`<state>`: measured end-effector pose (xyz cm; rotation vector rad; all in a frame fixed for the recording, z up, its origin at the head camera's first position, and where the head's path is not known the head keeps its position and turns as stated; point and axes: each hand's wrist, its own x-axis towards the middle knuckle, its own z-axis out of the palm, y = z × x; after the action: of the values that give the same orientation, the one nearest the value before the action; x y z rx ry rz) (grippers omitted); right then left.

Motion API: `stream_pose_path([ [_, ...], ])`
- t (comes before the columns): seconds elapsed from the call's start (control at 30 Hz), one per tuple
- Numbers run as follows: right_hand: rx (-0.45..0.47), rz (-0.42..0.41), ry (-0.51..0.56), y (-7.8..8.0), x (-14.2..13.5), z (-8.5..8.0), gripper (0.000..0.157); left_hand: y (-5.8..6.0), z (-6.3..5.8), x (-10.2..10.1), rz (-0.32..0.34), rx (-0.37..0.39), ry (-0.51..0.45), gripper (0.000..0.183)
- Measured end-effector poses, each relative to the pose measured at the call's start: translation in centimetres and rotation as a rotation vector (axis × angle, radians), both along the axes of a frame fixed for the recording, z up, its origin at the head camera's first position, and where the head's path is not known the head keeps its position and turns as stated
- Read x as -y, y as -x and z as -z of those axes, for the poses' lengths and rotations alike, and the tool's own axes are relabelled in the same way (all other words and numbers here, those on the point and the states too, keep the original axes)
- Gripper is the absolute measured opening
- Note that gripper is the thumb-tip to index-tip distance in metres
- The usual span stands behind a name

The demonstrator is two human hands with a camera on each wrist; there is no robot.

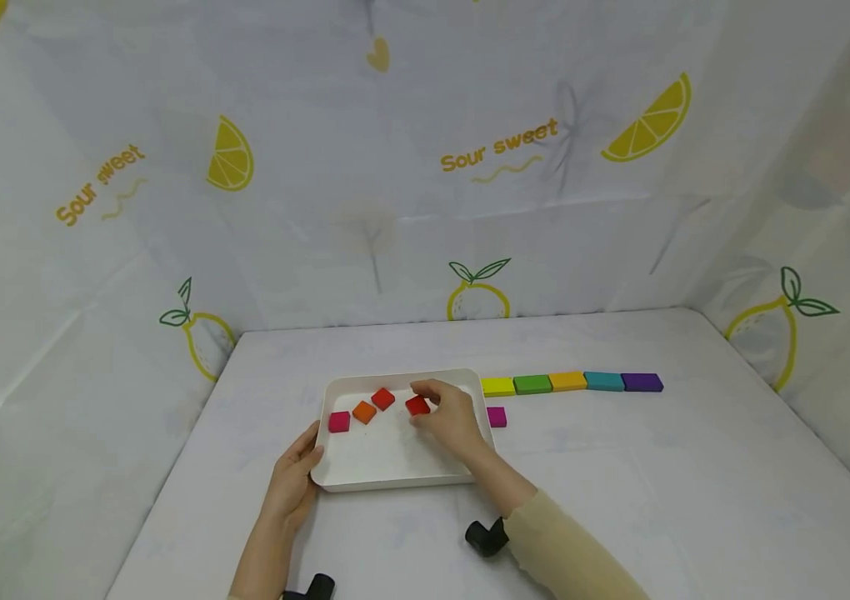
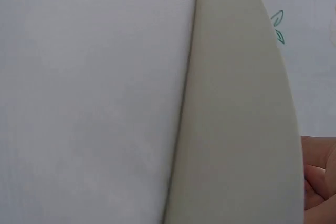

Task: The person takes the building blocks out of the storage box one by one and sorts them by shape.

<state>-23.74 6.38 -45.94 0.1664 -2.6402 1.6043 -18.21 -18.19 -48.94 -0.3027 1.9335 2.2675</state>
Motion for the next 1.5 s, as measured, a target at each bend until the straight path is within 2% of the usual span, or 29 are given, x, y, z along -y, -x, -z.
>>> stream_pose_path([
  [0.27, -0.075, 0.167, 0.131, 0.1, -4.7, -1.9, 0.050, 0.0, -0.1, 0.1, 0.009, -0.012, 0.000, 0.055],
  [0.47, -0.013, 0.269, 0.142, -0.1, -8.5, -2.3, 0.051, 0.1, 0.0, 0.2, 0.022, -0.021, 0.004, 0.055],
  [0.77, 0.087, 0.388, 0.088, -0.8, -11.7, -1.0, 0.053, 0.1, 0.2, 0.3, 0.025, -0.012, 0.025, 0.055],
  [1.0, 0.172, 0.392, -0.029, -1.0, -12.8, 0.1, 0.053, 0.0, 0.2, 0.3, 0.027, -0.011, 0.023, 0.054],
  [1.17, 0.215, 0.379, -0.050, -1.0, -12.9, 1.0, 0.055, 0.2, 0.2, 0.3, 0.031, -0.017, 0.016, 0.055],
  [1.5, 0.192, 0.332, -0.125, -1.0, -12.7, 2.1, 0.055, 0.1, 0.1, 0.4, 0.031, -0.004, 0.008, 0.055],
])
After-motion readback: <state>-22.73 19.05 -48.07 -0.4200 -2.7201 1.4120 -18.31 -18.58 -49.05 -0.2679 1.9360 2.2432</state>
